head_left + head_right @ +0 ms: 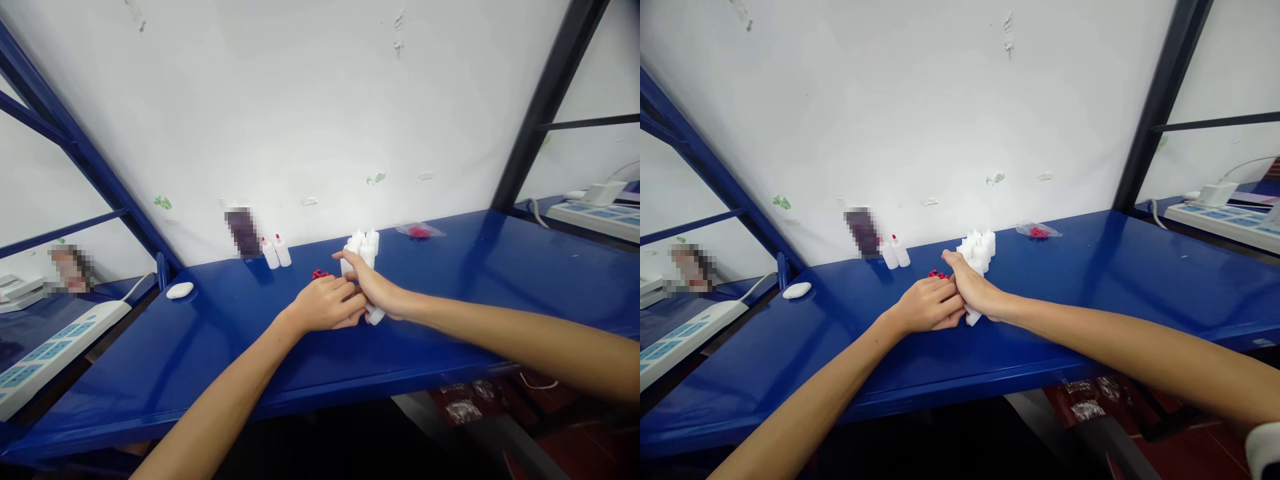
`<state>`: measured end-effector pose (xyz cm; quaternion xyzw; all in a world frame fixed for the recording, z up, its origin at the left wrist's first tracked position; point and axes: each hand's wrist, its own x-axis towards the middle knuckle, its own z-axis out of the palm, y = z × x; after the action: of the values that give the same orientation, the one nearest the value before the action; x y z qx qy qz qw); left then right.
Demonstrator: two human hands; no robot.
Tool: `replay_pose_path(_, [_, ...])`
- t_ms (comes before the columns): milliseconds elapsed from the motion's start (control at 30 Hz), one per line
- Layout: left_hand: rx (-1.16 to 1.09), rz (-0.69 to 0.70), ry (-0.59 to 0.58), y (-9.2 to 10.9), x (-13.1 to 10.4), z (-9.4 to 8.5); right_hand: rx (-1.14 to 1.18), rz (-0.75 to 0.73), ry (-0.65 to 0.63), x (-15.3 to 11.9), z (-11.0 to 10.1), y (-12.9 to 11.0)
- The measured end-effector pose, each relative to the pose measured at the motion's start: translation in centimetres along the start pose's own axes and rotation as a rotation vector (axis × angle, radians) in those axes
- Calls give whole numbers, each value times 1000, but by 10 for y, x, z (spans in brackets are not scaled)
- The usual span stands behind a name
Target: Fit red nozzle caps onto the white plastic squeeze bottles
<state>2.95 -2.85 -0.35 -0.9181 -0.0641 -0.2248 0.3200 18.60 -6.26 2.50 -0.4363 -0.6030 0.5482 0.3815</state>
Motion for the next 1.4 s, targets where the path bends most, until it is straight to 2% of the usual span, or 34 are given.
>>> replay_pose_path(67, [-1,48,45,0,-1,0,110,115,13,-3,-2,0])
replay_pose_path(100, [7,49,64,0,-2,0,148,128,16,-4,-3,1])
replay_pose_path(233, [74,-102,53,-10,-9,-3,104,-30,-39,-13,-12,10])
replay_pose_path(367, [91,-306,-38,-17,-13,-8,68,-134,-224,-17,-17,16])
replay_pose_path(433, [76,-356,-61,-18,-14,-8,70,-190,-262,-14,-18,15])
replay_pose_path(567, [33,-416,-63,-18,-14,-5,28,-282,-208,-6,-16,8])
replay_pose_path(700, [-60,-447,-72,-21,-18,0,-85,-298,-248,1,-13,7])
replay_pose_path(933, [-239,-472,-114,-27,-25,2,-169,-384,-224,4,-4,8])
replay_pose_path(1133, [-101,-470,-372,-22,-13,-1,-352,-528,-79,6,-4,14])
replay_pose_path(1200, [-38,-507,-446,-20,-9,-4,-434,-572,-6,2,-4,14])
replay_pose_path(1300, [45,-602,-485,-23,-10,-11,-597,-636,140,-10,-7,8])
replay_pose_path(1400, [17,-587,-465,-29,-15,-17,-689,-662,210,-18,-22,-4])
